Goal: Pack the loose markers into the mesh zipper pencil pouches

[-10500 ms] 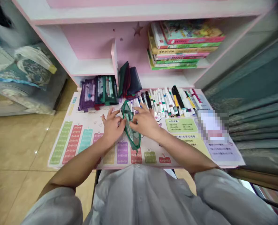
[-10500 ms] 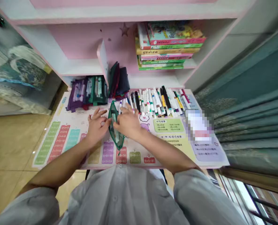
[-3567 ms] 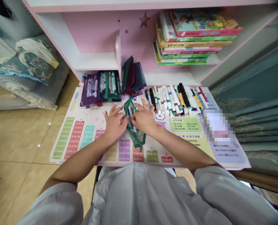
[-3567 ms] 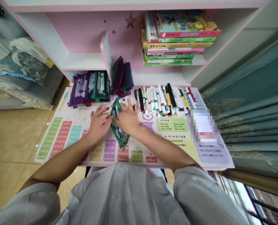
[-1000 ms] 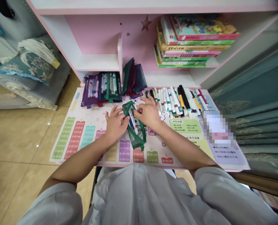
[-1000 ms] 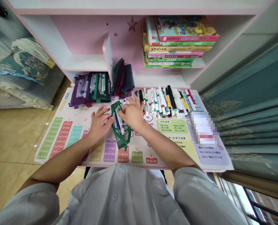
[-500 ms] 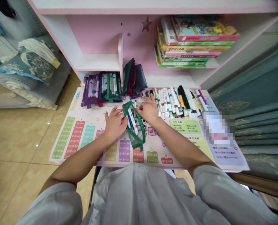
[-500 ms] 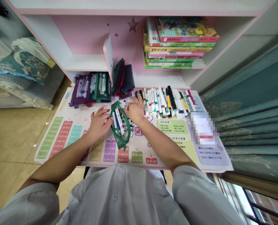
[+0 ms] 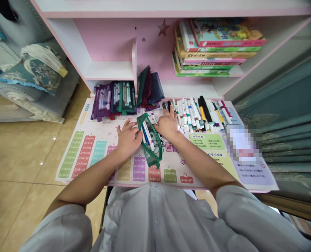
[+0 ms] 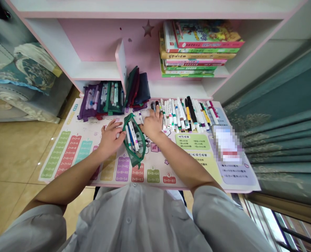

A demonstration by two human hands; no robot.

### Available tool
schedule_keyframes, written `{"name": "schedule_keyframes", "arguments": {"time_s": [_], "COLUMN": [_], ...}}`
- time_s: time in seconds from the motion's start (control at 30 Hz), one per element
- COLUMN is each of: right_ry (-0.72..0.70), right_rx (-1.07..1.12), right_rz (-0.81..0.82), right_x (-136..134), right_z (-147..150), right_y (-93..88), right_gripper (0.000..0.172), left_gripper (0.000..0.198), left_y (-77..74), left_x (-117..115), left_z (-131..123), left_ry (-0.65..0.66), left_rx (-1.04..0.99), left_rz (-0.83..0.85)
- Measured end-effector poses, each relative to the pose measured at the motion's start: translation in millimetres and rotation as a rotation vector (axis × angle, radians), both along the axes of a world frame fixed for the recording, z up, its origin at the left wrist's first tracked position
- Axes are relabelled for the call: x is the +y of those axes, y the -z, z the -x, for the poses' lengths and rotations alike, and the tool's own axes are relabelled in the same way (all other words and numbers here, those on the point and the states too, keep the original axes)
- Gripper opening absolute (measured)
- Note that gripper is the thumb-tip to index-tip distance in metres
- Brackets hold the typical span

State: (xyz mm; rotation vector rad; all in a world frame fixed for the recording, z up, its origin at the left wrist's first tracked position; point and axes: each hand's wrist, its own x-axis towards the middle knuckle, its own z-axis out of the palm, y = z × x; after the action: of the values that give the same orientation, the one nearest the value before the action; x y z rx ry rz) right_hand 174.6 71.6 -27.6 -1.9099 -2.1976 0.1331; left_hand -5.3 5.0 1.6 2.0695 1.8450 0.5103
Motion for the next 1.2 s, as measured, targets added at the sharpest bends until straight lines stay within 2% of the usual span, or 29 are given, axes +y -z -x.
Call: {"name": "schedule_keyframes", "arguments": {"time_s": [0.1,0.27,0.37,0.43,0.53,0.73,0.93,1.2], "right_ry": [-0.001,0.011,-0.058,-0.124,-0.187,-0.245,-0.264,-0.276], "right_rx": [-0.021,-0.001,0.023,0.04,0.044,0.003,-0.033,-0.051], "right_rz": [0.012,0.017,0.048,0.078,0.098,0.132,0.136,0.159], "right_x": [-3.4,-22.1,-39.0,-49.1,-59.6,-65.1,-65.3,-67.5], "right_z": [-0.5,1.2,3.9,6.7,12.1,22.4,28.0,31.1], "right_y": [-10.8,-49.6,-69.5,-76.0,-76.7,-62.5,-49.8,-47.3], "right_gripper": [0.037,0.027,0.02,0.017,0.017,0.025,0.032,0.034], "left_gripper": [0.027,0.027,0.027,0.027,0.026,0.023,0.024,0.025], "left_y": [-0.4,-1.7,-2.2,-1.8,-0.5,2.3,2.4,0.2], "left_x": [0.2,0.7,1.7,2.7,4.2,5.9,6.1,5.4], "left_z": [-0.1,0.3,1.4,2.3,3.4,4.8,4.4,4.2], "left_ry": [-0.005,-0.009,-0.013,-0.015,-0.024,-0.028,-0.029,-0.034], "left_rx": [0.006,0.029,0.047,0.053,0.053,0.069,0.073,0.078], "left_rz": [0.004,0.017,0.013,0.007,0.0,0.0,0.003,0.009]}}
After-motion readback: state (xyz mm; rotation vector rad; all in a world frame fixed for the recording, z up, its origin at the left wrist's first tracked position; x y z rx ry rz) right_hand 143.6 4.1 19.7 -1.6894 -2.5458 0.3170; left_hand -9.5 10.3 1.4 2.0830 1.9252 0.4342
